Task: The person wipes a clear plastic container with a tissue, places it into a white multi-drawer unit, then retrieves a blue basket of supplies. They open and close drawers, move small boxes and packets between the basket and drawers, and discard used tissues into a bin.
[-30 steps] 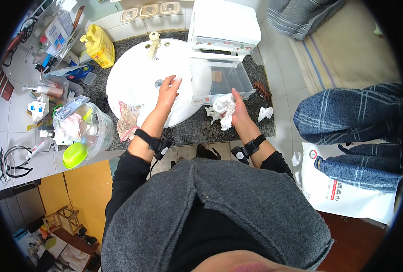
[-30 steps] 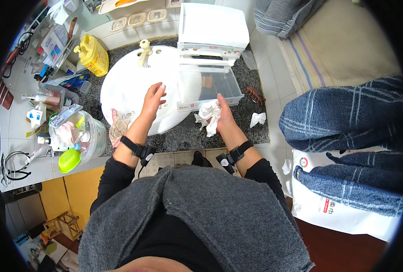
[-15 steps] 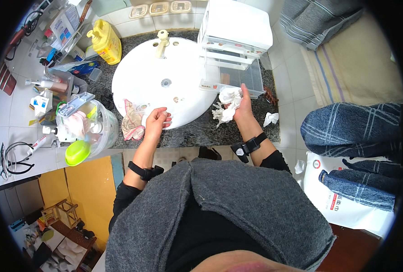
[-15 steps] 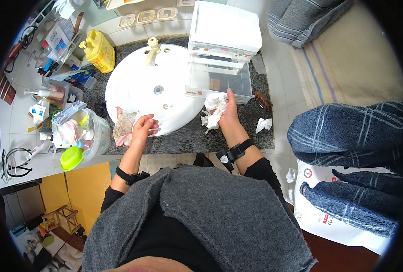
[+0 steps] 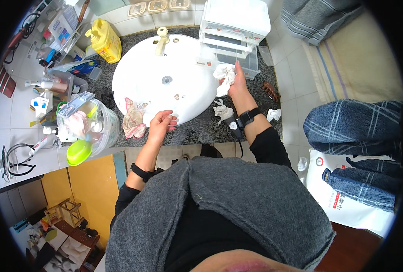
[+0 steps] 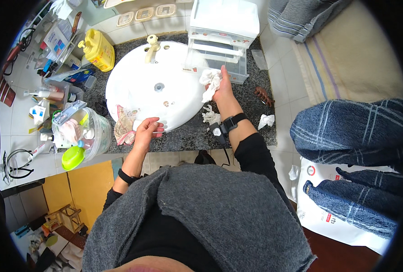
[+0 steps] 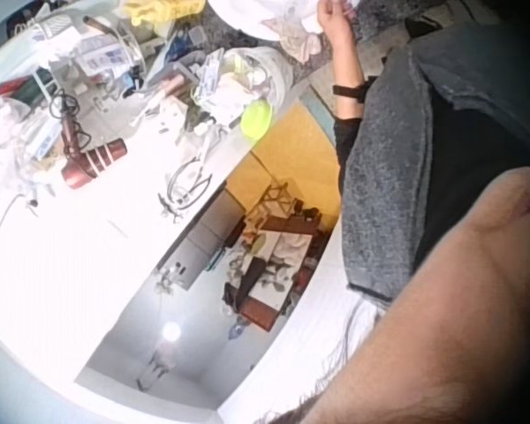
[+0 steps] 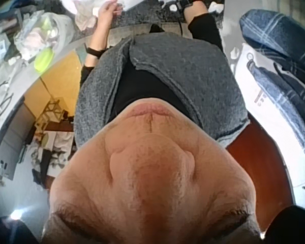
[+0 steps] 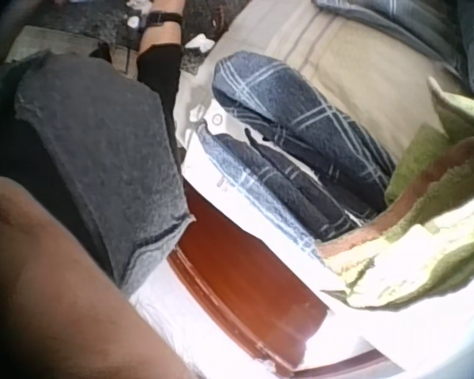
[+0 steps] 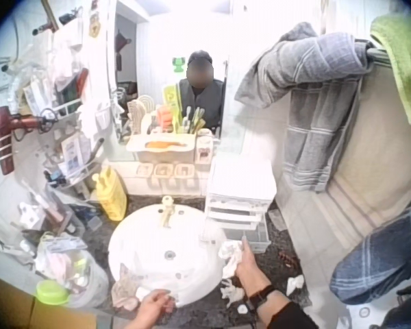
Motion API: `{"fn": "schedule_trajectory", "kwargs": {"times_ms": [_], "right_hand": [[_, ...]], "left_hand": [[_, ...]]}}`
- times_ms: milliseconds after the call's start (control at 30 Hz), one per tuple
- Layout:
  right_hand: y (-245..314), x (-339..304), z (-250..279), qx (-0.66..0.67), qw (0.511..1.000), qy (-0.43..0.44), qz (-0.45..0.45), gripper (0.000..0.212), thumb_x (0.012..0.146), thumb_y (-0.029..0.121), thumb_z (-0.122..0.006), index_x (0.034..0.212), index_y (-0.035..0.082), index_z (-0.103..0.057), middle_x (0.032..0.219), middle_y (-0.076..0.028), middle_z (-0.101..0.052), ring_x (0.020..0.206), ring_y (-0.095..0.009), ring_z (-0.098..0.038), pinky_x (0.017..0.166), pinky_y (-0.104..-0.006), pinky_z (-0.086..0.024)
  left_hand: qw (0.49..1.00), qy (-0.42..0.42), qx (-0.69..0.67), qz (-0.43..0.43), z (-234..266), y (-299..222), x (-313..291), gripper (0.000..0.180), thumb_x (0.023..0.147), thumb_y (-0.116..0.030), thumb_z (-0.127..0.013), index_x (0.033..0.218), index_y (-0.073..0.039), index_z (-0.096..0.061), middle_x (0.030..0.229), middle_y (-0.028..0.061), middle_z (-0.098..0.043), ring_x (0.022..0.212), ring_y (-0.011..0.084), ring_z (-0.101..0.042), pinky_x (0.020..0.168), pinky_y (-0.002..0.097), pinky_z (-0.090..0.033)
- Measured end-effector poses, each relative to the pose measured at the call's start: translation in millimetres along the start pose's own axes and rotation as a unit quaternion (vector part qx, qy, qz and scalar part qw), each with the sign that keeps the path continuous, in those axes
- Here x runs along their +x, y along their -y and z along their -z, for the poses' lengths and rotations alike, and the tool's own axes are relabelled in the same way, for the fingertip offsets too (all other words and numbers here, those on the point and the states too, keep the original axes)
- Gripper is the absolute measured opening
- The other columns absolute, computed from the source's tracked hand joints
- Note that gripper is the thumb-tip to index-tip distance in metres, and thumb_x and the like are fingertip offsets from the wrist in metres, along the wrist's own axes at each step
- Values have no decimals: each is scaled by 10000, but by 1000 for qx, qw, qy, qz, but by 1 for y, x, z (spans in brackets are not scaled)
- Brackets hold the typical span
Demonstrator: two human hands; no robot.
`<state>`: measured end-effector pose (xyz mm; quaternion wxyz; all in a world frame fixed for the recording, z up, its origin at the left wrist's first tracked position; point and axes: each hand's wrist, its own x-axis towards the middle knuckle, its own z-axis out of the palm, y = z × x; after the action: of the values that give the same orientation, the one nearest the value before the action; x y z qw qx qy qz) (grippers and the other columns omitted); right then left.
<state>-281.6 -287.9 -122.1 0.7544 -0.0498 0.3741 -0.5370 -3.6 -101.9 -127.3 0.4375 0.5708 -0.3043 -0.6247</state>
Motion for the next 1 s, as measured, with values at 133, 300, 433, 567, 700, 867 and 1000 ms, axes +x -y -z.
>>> {"fn": "schedule_trajectory", "kwargs": {"times_ms": [133, 300, 433, 567, 700, 867, 1000], "right_hand": [[10, 24, -4, -6, 1000, -16, -1, 520, 882, 600, -534, 1028, 104, -594, 893, -61, -650, 691, -214, -596, 509, -310, -437], [22, 42, -5, -1, 1000, -14, 22, 550, 881, 610, -526, 1050, 90, -589, 901, -70, -649, 680, -217, -588, 499, -309, -435], [40, 60, -1, -53, 997, -16, 61, 544, 868, 623, -538, 1057, 115, -587, 955, -52, -655, 747, -218, -612, 514, -335, -417], [63, 74, 3, -69, 997, -14, 28, 506, 866, 581, -585, 1024, 100, -598, 902, -63, -664, 724, -231, -624, 506, -360, -438], [71, 51, 11, -138, 988, 26, -63, 377, 892, 455, -624, 986, 90, -614, 907, -82, -667, 749, -238, -641, 518, -370, -476], [104, 20, 0, -263, 925, 20, 274, 253, 891, 142, -628, 1059, -48, -628, 989, -82, -669, 863, -191, -651, 746, -325, -519], [140, 29, -20, -707, 496, -87, 496, 211, 889, 250, -571, 1006, 116, -684, 1014, -91, -683, 897, -271, -653, 784, -393, -509]], "left_hand": [[1000, -12, -1, 1, 4, 1, -5, 254, 963, -132, -521, 1186, -18, -561, 1008, 112, -658, 860, 177, -644, 705, 296, -541], [1000, -4, 24, 6, 2, -6, -4, 239, 953, -109, -539, 1173, -19, -566, 1002, 101, -655, 838, 166, -643, 700, 289, -539], [995, 22, 79, -51, -15, -30, 15, 234, 946, -92, -547, 1165, -12, -567, 990, 87, -653, 834, 159, -642, 692, 283, -532], [987, 44, 107, -114, -49, -59, 49, 256, 933, -90, -568, 1175, -6, -564, 961, 73, -652, 842, 155, -641, 693, 278, -525], [977, 40, 143, -156, -91, -80, 88, 310, 908, -98, -600, 1194, 11, -551, 1054, 90, -602, 861, 178, -634, 660, 297, -560], [994, -10, 65, -86, -131, -100, 141, 572, 896, -181, -635, 1376, -17, -371, 1212, 176, -515, 881, 252, -637, 640, 338, -591], [998, -36, -5, -59, -161, -110, 186, 771, 895, -235, -647, 1472, -49, -172, 1289, 247, -465, 905, 322, -636, 657, 369, -608]]}}
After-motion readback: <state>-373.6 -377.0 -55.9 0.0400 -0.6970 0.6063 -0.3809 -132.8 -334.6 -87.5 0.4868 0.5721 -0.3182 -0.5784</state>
